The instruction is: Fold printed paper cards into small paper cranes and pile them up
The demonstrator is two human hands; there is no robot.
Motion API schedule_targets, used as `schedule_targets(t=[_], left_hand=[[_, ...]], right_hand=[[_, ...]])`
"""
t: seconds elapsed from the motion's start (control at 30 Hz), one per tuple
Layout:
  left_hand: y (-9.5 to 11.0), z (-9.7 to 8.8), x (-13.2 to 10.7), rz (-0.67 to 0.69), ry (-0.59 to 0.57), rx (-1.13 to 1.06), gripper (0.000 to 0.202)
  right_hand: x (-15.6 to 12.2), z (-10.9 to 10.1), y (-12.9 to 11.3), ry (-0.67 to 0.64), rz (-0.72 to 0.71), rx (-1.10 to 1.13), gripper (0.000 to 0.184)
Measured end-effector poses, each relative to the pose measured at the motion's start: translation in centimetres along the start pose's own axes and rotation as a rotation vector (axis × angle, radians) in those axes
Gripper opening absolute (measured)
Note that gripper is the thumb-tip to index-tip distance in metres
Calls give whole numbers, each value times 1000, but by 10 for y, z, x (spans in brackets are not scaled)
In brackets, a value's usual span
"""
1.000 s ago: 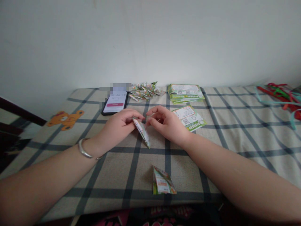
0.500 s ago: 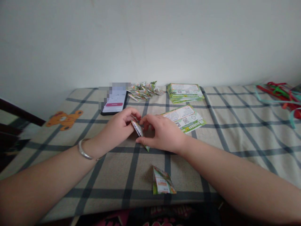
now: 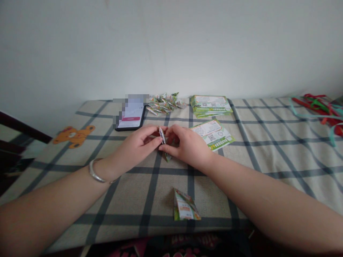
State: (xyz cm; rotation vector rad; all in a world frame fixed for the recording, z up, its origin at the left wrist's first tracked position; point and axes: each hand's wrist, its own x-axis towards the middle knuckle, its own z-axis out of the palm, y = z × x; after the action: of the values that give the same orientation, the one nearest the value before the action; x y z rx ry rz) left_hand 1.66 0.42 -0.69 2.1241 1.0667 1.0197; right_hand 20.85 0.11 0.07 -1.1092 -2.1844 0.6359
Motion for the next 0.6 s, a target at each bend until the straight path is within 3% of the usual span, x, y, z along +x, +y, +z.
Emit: schedule_targets(t=[0.33, 0.6], left_hand=[[3, 0, 1, 47, 26, 72, 18], [2, -4, 1, 74, -17, 111, 22]], right_hand=[[-2, -1, 0, 0, 18, 9, 22], [-4, -6, -1, 7, 93, 70, 21]])
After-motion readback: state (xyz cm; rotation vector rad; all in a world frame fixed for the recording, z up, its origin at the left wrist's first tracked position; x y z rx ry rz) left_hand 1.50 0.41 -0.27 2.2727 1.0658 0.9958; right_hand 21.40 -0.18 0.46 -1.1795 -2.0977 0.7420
